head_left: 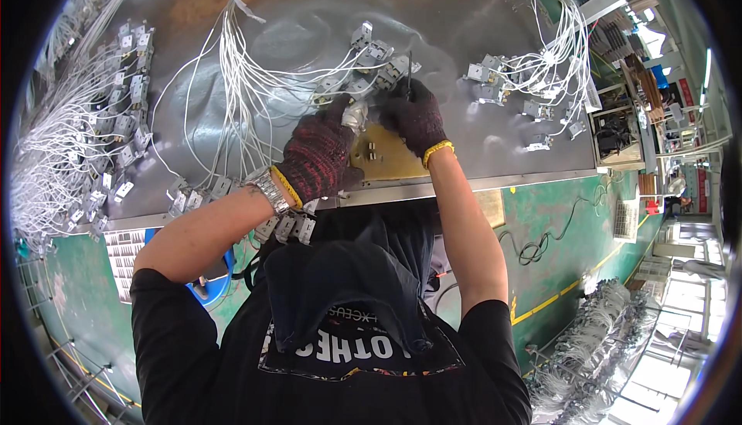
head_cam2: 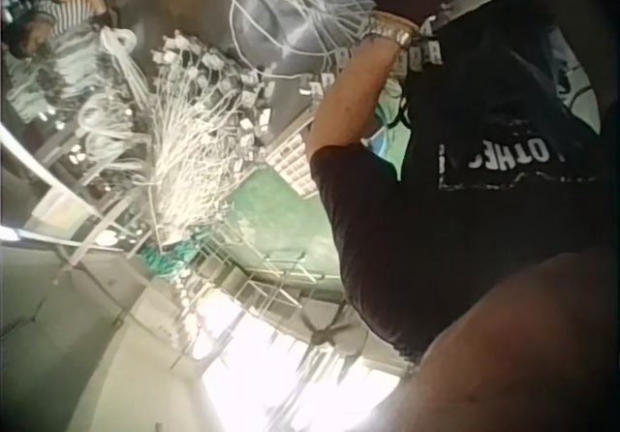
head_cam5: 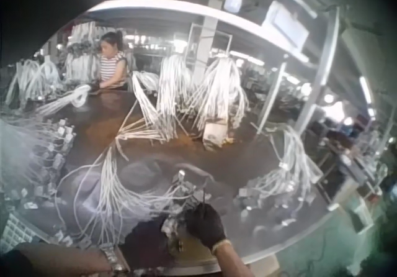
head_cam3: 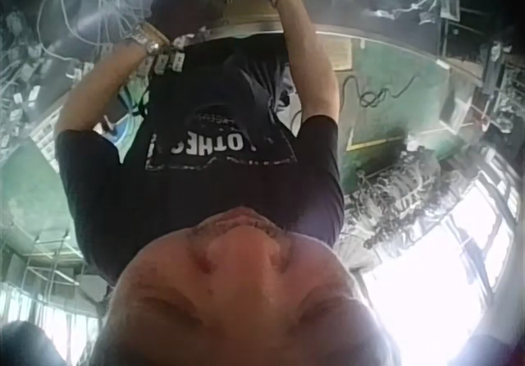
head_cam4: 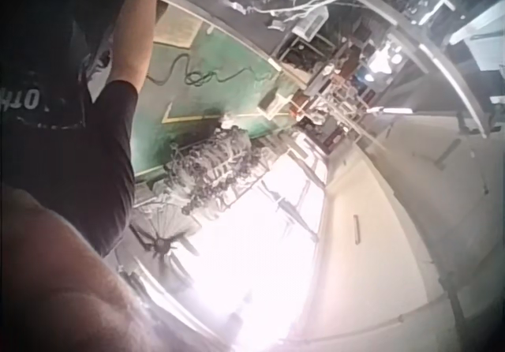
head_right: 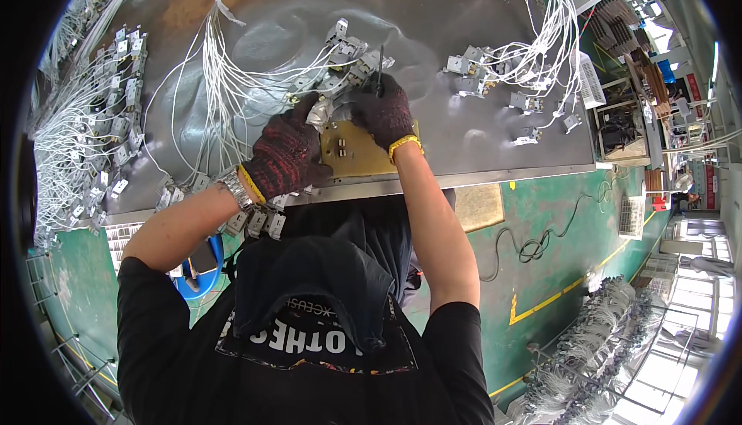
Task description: Assembling small electrical components by screwing them onto a metal plate at a workbench.
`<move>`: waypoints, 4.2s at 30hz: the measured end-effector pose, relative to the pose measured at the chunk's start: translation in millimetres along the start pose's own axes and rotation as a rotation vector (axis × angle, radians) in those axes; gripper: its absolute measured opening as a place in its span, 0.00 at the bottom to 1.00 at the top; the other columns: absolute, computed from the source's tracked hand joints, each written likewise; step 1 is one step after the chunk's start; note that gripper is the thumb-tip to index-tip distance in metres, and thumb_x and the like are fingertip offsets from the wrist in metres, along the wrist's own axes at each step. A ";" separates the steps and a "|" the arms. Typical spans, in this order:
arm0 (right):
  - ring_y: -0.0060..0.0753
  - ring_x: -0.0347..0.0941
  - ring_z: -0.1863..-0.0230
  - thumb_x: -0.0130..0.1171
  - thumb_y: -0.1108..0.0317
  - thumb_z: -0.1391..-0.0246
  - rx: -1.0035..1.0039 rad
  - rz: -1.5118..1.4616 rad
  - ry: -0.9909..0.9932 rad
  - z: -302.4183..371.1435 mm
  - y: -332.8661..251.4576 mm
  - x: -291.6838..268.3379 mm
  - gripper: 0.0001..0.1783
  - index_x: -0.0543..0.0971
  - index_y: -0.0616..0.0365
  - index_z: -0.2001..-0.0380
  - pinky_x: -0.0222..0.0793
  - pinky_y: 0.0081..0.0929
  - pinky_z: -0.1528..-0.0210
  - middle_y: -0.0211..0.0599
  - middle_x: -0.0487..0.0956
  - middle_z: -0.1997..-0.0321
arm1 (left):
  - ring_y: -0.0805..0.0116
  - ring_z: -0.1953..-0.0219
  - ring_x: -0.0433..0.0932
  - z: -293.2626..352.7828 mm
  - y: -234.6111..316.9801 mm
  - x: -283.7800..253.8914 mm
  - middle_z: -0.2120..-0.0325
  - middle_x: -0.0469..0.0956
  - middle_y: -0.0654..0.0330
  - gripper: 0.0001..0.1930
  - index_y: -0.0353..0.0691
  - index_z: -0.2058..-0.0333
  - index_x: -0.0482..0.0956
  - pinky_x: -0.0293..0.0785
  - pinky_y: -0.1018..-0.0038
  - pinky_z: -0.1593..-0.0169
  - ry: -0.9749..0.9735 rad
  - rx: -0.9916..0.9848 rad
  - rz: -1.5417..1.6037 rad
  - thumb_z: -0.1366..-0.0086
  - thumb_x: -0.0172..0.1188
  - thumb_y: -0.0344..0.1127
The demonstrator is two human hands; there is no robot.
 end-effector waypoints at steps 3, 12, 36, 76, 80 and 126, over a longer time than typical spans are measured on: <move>0.25 0.78 0.74 0.63 0.74 0.49 -0.054 0.042 0.066 -9.0 -7.7 -6.6 0.17 0.80 0.63 0.54 0.74 0.26 0.73 0.35 0.82 0.67 | 0.40 0.39 0.71 0.5 -2.2 5.1 0.26 0.51 0.45 0.50 0.32 0.35 0.70 0.68 0.53 0.35 -0.166 -0.076 0.035 0.52 0.75 0.57; 0.33 0.80 0.70 0.65 0.77 0.51 0.097 -0.279 -0.141 -48.0 20.9 -0.3 0.16 0.81 0.60 0.56 0.81 0.32 0.69 0.38 0.83 0.66 | 0.39 0.44 0.76 -3.0 -7.0 -0.1 0.27 0.53 0.37 0.34 0.29 0.58 0.84 0.72 0.56 0.37 0.079 0.024 0.100 0.58 0.76 0.53; 0.21 0.73 0.81 0.66 0.74 0.42 -0.124 0.218 0.081 85.1 12.5 -30.1 0.08 0.76 0.57 0.62 0.69 0.24 0.81 0.31 0.77 0.78 | 0.49 0.49 0.80 7.3 21.0 -8.9 0.50 0.78 0.53 0.33 0.45 0.46 0.79 0.76 0.54 0.47 0.120 0.243 0.014 0.51 0.75 0.47; 0.15 0.73 0.67 0.59 0.76 0.36 0.003 0.315 -0.144 138.0 -6.0 -45.1 0.21 0.76 0.60 0.39 0.74 0.20 0.67 0.29 0.79 0.61 | 0.54 0.61 0.81 -17.7 31.4 14.2 0.69 0.83 0.59 0.24 0.45 0.51 0.80 0.76 0.56 0.57 0.262 0.444 0.327 0.46 0.74 0.41; 0.17 0.76 0.66 0.58 0.79 0.37 -0.107 0.404 -0.173 158.0 -27.7 -53.2 0.21 0.78 0.62 0.40 0.76 0.21 0.66 0.32 0.81 0.57 | 0.54 0.61 0.81 -21.4 32.6 17.4 0.70 0.83 0.60 0.25 0.46 0.50 0.79 0.76 0.56 0.57 0.231 0.444 0.302 0.47 0.75 0.39; 0.25 0.81 0.60 0.58 0.77 0.38 -0.374 0.785 -0.101 169.1 -57.5 -25.8 0.18 0.81 0.62 0.45 0.78 0.26 0.60 0.39 0.85 0.59 | 0.51 0.58 0.81 -25.3 42.8 13.5 0.64 0.83 0.53 0.25 0.44 0.49 0.80 0.77 0.55 0.55 0.211 0.380 0.174 0.45 0.71 0.44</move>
Point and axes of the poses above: each hand's wrist, its own z-axis away from the middle knuckle, its own x-axis out of the palm, y = z × x, the point moved 9 cm from there along -z, towards the middle knuckle
